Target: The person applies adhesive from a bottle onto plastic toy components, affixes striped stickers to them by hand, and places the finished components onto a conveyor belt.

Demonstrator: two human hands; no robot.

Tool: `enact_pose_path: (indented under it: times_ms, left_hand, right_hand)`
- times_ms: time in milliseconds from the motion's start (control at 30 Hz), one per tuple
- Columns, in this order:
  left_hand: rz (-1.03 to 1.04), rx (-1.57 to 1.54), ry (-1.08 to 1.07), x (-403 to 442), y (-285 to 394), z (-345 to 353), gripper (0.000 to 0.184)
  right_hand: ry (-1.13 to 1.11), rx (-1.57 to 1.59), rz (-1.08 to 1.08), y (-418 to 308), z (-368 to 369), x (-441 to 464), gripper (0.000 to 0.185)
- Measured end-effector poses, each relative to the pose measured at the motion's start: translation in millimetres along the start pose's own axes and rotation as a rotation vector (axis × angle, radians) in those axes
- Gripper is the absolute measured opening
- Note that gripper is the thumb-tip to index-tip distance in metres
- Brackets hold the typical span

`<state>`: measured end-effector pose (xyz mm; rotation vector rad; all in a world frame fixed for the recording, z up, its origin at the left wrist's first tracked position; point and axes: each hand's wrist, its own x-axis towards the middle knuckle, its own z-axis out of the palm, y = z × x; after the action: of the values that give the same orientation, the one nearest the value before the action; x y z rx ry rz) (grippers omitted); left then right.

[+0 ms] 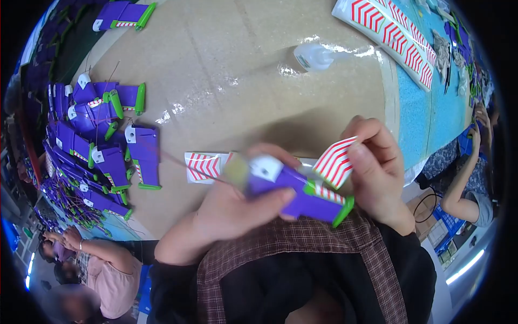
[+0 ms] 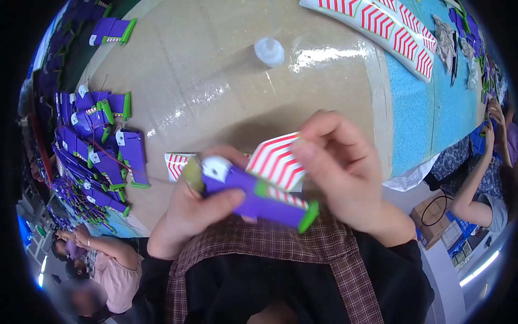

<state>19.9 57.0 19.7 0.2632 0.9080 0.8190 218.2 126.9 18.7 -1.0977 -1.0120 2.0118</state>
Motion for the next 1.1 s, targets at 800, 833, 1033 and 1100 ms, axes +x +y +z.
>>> enact_pose_path:
  times_ms: [800, 833, 1033, 1100]
  left_hand:
    - [0.092, 0.343, 0.078, -9.3, 5.2, -3.2, 0.032]
    - [0.069, 0.200, 0.138, -13.5, 1.2, -9.4, 0.032]
    - [0.450, 0.032, 0.126, -13.3, -10.2, -13.8, 0.029]
    - [0.518, 0.051, 0.190, -5.1, -16.3, -8.1, 0.030]
  right_hand:
    - [0.173, -0.404, -0.461, -0.9, 18.0, 15.3, 0.048]
    - [-0.071, -0.594, -0.333, -14.6, 8.2, 14.4, 0.052]
    - [-0.542, -0.752, -0.261, -18.1, 11.5, 10.5, 0.024]
    - [-0.417, -0.693, -0.222, -8.5, 23.5, 12.2, 0.024]
